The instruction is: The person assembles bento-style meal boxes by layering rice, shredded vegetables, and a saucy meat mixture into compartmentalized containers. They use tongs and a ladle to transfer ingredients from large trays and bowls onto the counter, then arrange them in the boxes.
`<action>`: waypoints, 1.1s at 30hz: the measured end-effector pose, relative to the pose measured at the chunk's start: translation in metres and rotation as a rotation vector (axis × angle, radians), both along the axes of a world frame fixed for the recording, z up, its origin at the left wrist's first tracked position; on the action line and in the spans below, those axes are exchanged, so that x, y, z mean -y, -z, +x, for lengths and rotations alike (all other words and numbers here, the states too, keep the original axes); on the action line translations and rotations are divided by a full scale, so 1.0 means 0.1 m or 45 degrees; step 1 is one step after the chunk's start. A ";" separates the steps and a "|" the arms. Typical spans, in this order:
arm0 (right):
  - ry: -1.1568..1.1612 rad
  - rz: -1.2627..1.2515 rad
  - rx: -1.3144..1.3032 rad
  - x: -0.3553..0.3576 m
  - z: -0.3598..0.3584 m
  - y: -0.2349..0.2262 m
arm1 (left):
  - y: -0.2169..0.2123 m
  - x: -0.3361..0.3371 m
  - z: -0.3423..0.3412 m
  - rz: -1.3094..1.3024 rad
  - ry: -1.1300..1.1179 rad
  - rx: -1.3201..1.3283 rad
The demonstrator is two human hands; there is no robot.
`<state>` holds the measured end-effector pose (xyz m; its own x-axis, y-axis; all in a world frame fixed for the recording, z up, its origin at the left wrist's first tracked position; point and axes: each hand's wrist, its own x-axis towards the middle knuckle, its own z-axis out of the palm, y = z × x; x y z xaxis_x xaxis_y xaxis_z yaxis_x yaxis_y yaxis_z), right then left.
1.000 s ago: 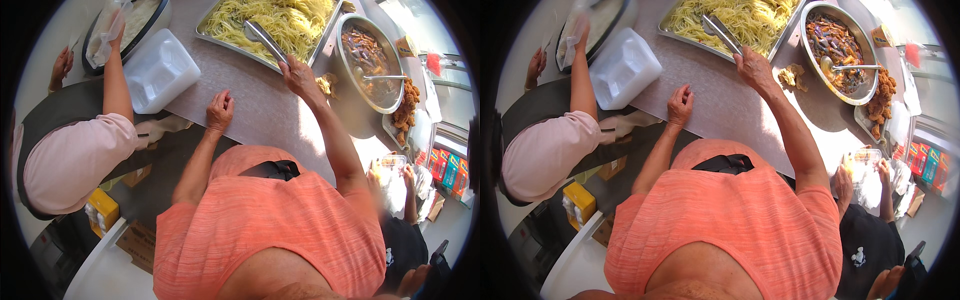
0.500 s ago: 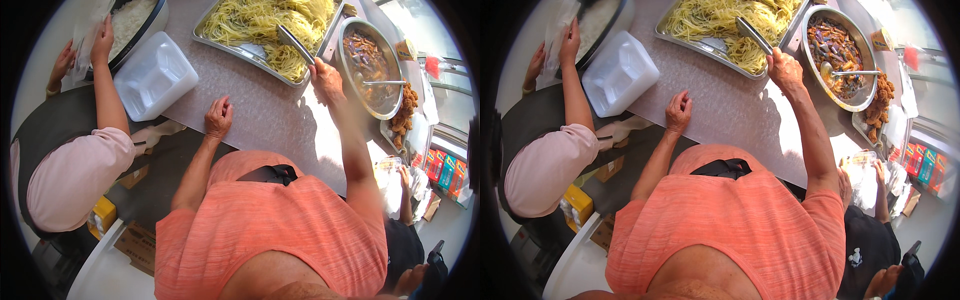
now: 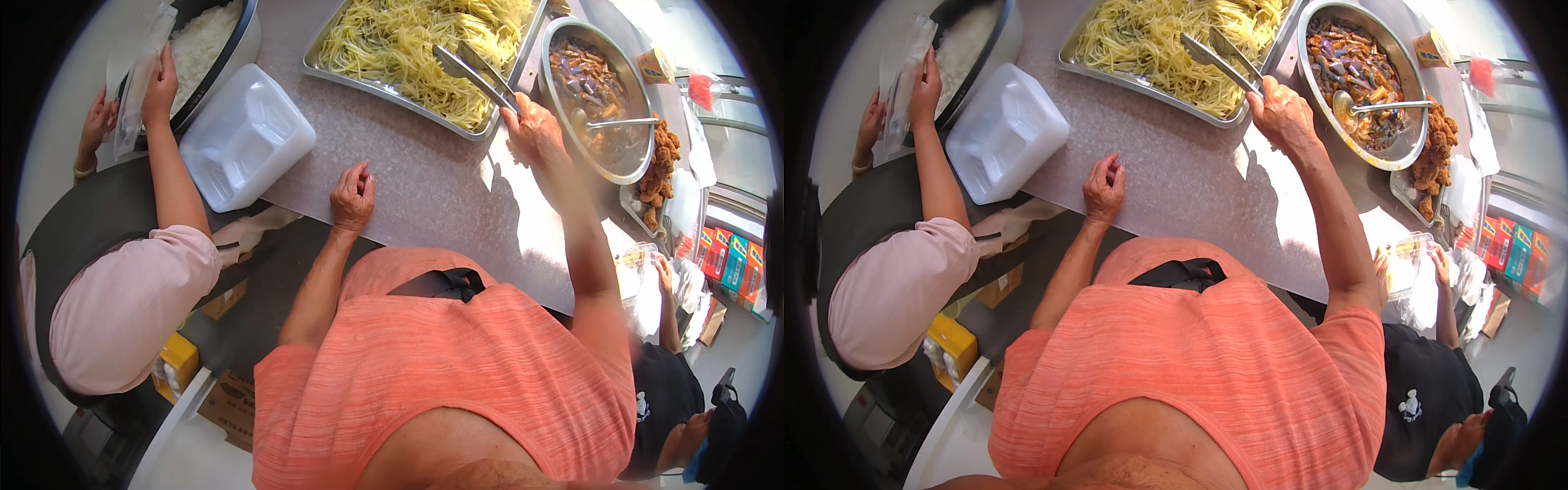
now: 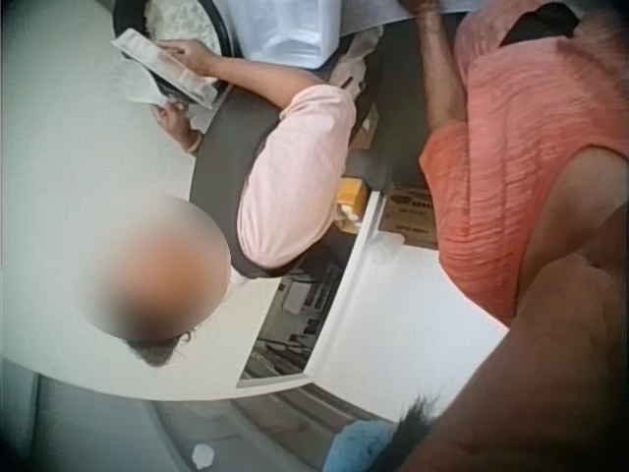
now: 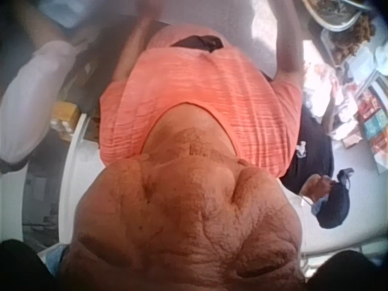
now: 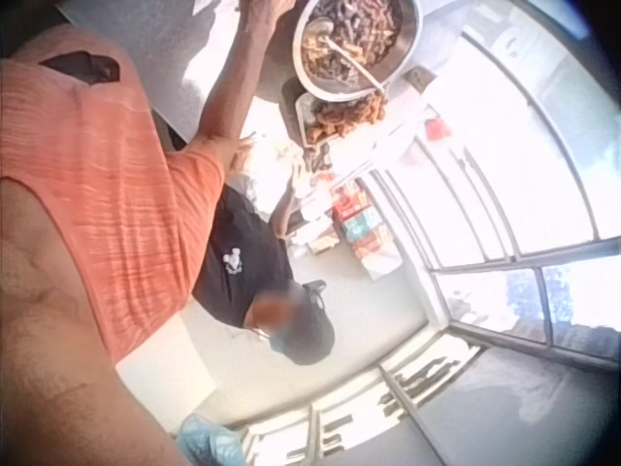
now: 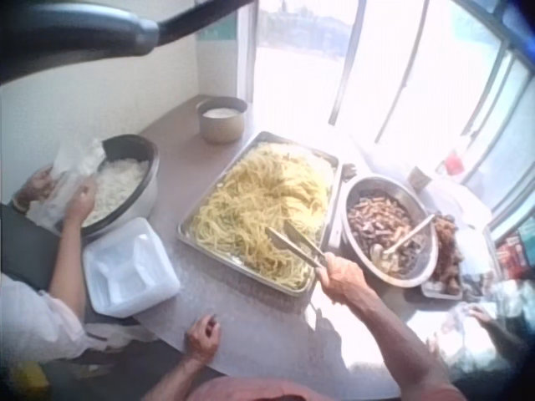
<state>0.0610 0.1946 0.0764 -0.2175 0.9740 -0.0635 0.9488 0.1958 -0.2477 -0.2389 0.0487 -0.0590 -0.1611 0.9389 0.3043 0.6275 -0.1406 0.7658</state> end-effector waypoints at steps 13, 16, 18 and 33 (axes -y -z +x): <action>-0.063 0.100 0.178 -0.18 -0.45 0.32 | 0.01 -0.01 -0.01 -0.010 0.018 -0.005; 0.071 -0.116 0.066 -0.22 -0.37 0.24 | 0.02 -0.01 -0.01 0.007 0.010 -0.014; 0.214 -0.194 -0.250 -0.18 -0.29 0.29 | 0.02 -0.02 -0.01 -0.006 0.004 -0.011; 0.477 -0.659 -1.399 0.13 0.03 0.08 | 0.06 -0.02 -0.01 -0.024 0.011 -0.005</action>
<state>0.0640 0.1813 0.0683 -0.1150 0.9024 -0.4153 0.1718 -0.3937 -0.9030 -0.2398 0.0505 -0.0653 -0.1516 0.9458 0.2871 0.6293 -0.1316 0.7659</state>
